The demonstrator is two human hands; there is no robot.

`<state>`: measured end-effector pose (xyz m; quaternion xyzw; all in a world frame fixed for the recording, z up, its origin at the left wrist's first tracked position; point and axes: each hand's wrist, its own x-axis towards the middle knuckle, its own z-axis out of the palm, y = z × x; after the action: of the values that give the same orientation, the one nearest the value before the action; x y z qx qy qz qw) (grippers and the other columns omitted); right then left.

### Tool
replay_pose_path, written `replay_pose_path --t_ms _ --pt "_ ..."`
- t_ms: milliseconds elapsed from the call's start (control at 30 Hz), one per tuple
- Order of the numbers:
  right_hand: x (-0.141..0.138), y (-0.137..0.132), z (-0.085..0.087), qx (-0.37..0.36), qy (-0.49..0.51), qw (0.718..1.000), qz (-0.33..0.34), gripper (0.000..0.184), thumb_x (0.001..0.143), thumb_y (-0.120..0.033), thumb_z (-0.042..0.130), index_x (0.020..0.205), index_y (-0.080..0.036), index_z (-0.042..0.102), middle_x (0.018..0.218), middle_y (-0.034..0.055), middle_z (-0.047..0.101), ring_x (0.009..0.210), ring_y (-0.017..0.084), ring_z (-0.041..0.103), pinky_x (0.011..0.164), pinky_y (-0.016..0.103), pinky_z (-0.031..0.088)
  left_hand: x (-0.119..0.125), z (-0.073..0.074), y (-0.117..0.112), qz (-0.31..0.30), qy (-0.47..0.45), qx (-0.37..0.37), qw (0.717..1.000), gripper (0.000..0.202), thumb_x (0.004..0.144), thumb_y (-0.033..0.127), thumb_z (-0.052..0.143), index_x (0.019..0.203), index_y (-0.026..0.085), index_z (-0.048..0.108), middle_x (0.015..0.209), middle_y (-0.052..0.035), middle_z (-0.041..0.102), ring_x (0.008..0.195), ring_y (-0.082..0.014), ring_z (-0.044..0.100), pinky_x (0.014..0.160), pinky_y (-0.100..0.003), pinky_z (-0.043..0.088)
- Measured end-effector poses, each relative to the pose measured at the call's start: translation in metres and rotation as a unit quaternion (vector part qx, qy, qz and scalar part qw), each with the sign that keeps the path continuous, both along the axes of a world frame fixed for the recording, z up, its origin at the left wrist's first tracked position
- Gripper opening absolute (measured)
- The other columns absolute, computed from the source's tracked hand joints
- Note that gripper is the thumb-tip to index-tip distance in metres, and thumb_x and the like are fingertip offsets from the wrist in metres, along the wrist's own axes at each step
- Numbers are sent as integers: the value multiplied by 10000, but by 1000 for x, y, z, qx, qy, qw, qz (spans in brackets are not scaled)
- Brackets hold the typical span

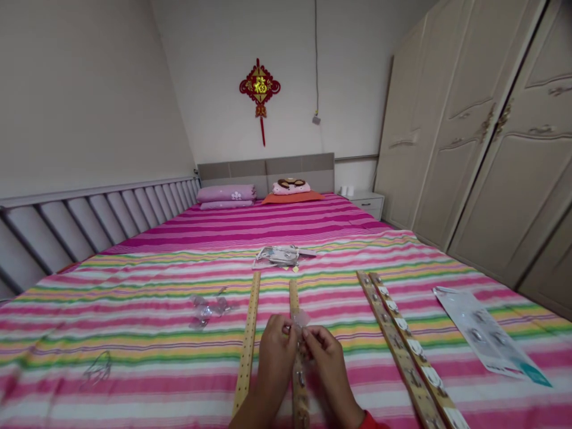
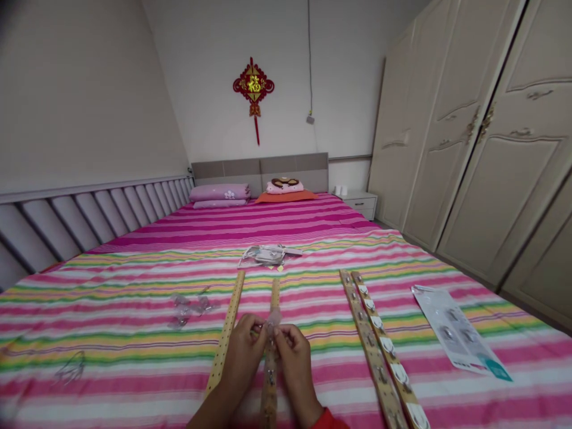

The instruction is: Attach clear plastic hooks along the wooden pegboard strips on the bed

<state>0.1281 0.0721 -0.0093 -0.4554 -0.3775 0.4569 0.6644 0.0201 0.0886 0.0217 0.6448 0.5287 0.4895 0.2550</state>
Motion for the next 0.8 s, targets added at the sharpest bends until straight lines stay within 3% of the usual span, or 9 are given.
replay_pose_path --t_ms 200,333,433,567,800 --pt "9 14 -1 -20 39 999 13 388 565 -543 750 574 -183 605 443 -33 537 422 115 463 432 236 375 3 -2 4 -59 -6 -23 998 144 739 342 604 681 213 630 732 -40 618 694 -182 582 628 -275 431" --pt "20 32 2 -46 40 998 31 374 557 -527 749 567 -187 594 419 -33 546 393 111 468 416 233 372 -1 1 33 -75 -95 -79 990 258 756 428 565 748 184 648 720 -37 664 707 -181 610 652 -272 457" --pt "26 50 2 -42 39 997 46 354 559 -499 749 556 -178 598 403 -33 550 364 94 449 394 219 354 -3 0 64 -95 -142 -108 979 253 651 407 651 715 162 660 694 -29 677 700 -174 615 674 -273 467" --pt "31 76 -3 -57 37 996 66 294 584 -426 734 557 -169 595 395 -35 557 363 84 470 391 199 357 -1 -10 95 -109 -191 -173 960 250 564 361 707 687 148 663 584 2 641 582 -139 583 593 -254 453" --pt "34 112 -20 -76 17 995 69 238 559 -352 729 576 -166 582 375 -30 565 335 96 484 371 206 372 6 -33 123 -78 -227 -202 950 159 527 233 701 647 142 648 510 24 602 505 -112 543 547 -235 431"
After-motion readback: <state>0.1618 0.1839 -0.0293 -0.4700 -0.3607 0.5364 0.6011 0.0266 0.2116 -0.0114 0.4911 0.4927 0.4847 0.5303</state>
